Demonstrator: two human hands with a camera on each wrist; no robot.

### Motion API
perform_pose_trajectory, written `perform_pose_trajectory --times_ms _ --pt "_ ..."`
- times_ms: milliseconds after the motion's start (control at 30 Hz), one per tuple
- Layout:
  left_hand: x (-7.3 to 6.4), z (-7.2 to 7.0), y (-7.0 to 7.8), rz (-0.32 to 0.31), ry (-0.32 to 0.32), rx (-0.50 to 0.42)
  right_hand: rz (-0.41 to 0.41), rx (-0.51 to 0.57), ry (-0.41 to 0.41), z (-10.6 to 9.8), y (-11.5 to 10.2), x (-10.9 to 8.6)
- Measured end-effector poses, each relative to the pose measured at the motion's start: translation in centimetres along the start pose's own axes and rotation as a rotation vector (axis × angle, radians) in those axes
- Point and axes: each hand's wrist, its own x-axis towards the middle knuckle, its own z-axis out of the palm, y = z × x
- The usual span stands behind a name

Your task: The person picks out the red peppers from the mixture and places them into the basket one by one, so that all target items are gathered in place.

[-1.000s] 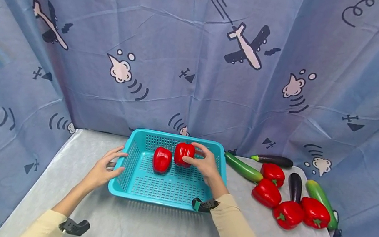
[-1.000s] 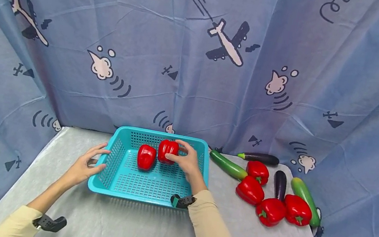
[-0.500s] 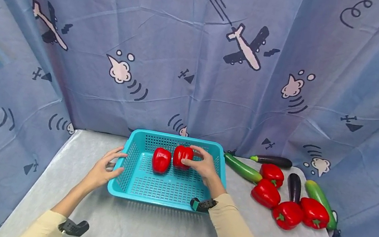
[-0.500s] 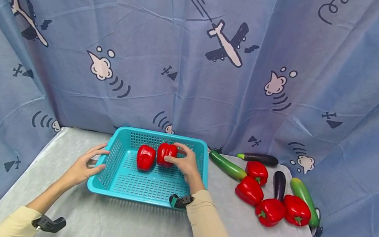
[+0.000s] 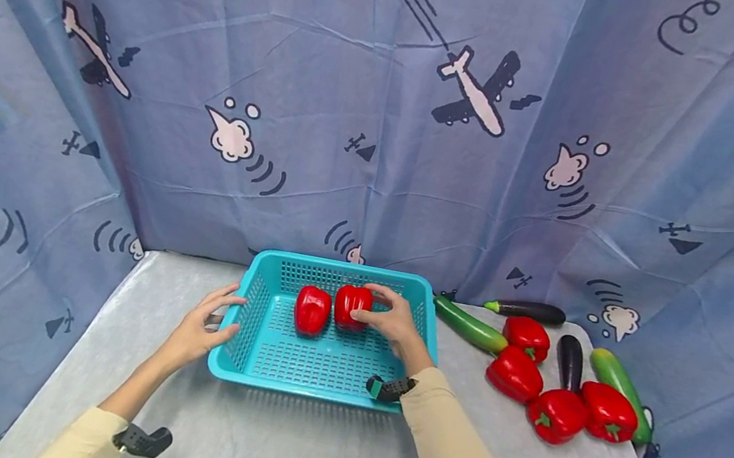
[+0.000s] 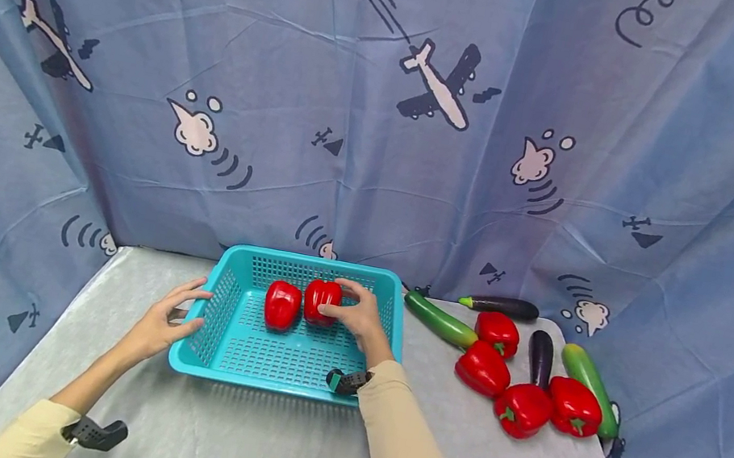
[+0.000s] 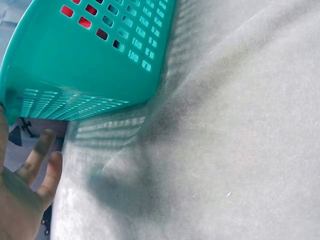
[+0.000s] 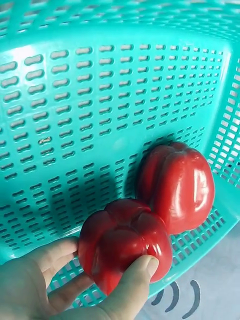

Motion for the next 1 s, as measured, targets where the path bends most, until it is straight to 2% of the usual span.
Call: perform_pose_trajectory --times_ms 500,600,833,1000 --pt "-0.1 -0.1 0.1 -0.006 0.000 0.018 0.053 -0.044 -0.023 0.4 0.3 0.5" --pt "0.0 0.1 -0.8 0.006 0.004 0.018 0.058 -0.057 -0.022 0.5 0.3 0.6" --pt "0.3 0.3 -4.2 0.004 0.005 0.021 0.073 -0.077 -0.016 0.8 0.1 0.5" --pt "0.4 0.1 -4.8 -0.004 -0.003 0.019 0.082 -0.094 -0.007 0.9 -0.2 0.5"
